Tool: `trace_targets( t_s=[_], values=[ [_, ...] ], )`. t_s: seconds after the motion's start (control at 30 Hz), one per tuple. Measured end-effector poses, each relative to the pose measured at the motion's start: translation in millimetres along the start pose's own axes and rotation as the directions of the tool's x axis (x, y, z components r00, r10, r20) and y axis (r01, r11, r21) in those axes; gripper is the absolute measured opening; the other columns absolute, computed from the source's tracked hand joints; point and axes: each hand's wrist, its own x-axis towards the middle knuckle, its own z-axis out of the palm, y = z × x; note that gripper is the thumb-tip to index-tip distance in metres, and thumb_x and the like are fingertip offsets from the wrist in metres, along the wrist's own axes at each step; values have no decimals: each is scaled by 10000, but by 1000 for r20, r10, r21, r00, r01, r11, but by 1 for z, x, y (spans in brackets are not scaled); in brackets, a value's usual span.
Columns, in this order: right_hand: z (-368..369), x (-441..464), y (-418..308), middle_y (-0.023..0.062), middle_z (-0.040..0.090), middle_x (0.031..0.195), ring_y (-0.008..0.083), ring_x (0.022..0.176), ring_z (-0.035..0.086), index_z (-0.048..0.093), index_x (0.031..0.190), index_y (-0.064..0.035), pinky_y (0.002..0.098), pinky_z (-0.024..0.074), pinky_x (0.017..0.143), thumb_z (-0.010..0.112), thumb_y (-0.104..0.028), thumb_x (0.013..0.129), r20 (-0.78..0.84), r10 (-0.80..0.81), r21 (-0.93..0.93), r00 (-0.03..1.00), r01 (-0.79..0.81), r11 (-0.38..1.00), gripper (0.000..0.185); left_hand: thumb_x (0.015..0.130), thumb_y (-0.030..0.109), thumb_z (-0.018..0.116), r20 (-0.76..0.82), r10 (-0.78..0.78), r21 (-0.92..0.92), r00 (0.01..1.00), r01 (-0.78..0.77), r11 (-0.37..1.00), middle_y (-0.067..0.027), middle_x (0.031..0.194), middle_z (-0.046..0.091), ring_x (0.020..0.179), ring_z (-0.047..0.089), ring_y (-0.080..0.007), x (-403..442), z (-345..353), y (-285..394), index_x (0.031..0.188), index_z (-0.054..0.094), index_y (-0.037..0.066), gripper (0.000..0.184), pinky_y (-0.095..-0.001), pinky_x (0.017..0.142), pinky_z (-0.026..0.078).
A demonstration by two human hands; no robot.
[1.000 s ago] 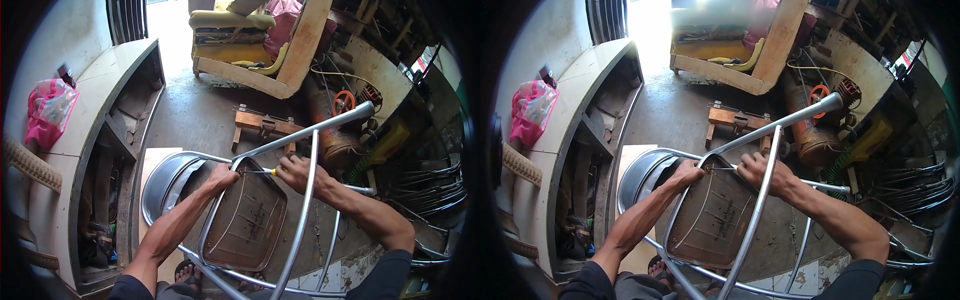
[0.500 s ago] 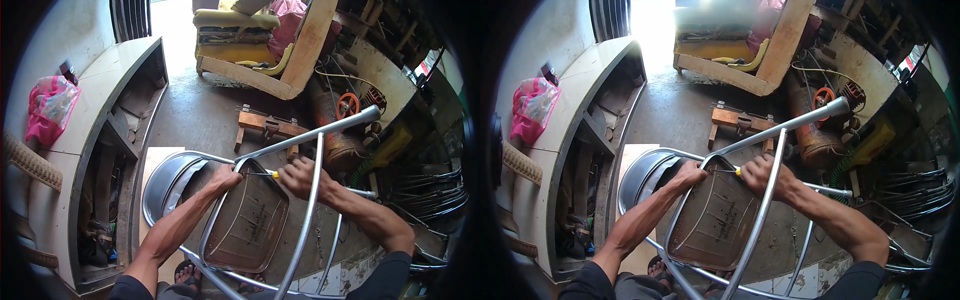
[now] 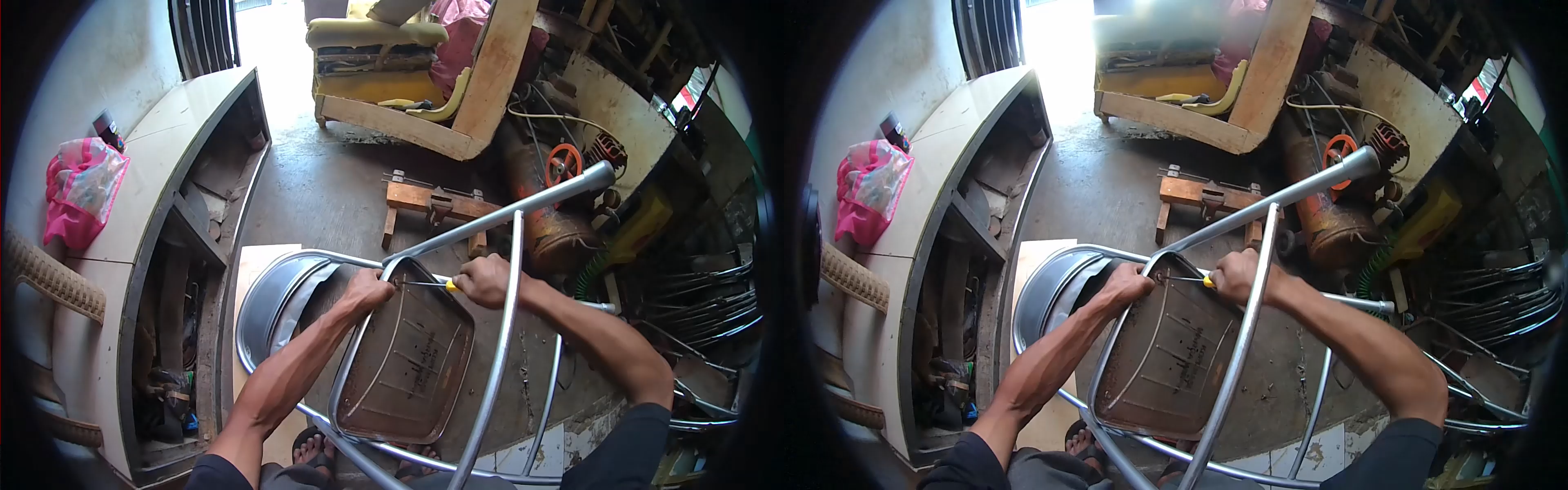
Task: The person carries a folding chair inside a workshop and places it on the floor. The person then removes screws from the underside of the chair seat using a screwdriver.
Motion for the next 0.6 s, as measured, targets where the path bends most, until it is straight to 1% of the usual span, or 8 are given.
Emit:
trace_targets(
  t_s=[0.07,0.13,0.23,0.4,0.5,0.53,0.57,0.6],
  values=[
    [-1,1,7,178,625,785,441,839,667,662,984,1,516,558,808,595,-234,926,283,252,259,925,-327,909,251,700,155,607,-23,25,-9,999,-25,1000,-166,825,694,814,673,-265,2,-2,5,960,732,0,326,-375,760,506],
    [20,-15,14,106,617,850,296,813,676,668,1021,-7,350,566,717,630,-195,925,-281,-266,-90,922,250,964,214,700,143,605,-29,38,7,999,-38,999,-147,777,680,750,657,-243,1,0,2,935,729,-5,304,-365,721,501],
    [17,-20,15,109,612,914,321,904,660,674,1065,-2,393,562,781,651,-177,910,-132,-578,-667,805,359,652,235,694,148,609,-11,20,-11,1000,-20,1000,-148,766,680,728,657,-248,1,0,2,918,727,5,291,-372,702,501],
    [8,1,12,276,695,998,406,905,700,673,1073,35,480,543,821,640,-309,899,202,153,183,967,-191,964,387,696,148,605,-40,29,21,999,-28,999,-141,774,682,737,658,-243,8,2,-4,918,728,6,292,-373,707,502],
    [2,-9,13,221,678,956,413,930,671,638,1002,9,485,540,847,675,-267,872,111,27,153,993,-44,987,307,700,152,600,-46,30,36,999,-28,999,-149,791,686,754,665,-249,2,0,2,937,729,11,304,-376,717,501],
    [13,-14,15,147,643,882,411,881,656,610,959,16,477,547,814,686,-232,868,-248,-252,-13,935,257,966,275,707,145,604,-25,23,28,999,-23,999,-128,798,675,758,643,-221,0,-1,5,957,726,-4,315,-353,723,490],
    [18,-15,20,147,643,882,411,881,656,610,959,16,477,547,814,686,-232,868,-243,-250,-8,937,256,967,275,715,139,608,-3,12,20,1000,-12,1000,-107,806,664,763,621,-193,-3,-2,7,976,724,-18,326,-330,729,479],
    [22,-16,25,145,637,893,395,933,654,624,1018,21,473,540,830,670,-234,867,-225,-419,-325,879,338,883,300,713,135,608,-13,20,20,1000,-20,1000,-103,802,661,758,619,-192,-5,-2,9,976,724,-22,327,-329,728,478]
  ],
)
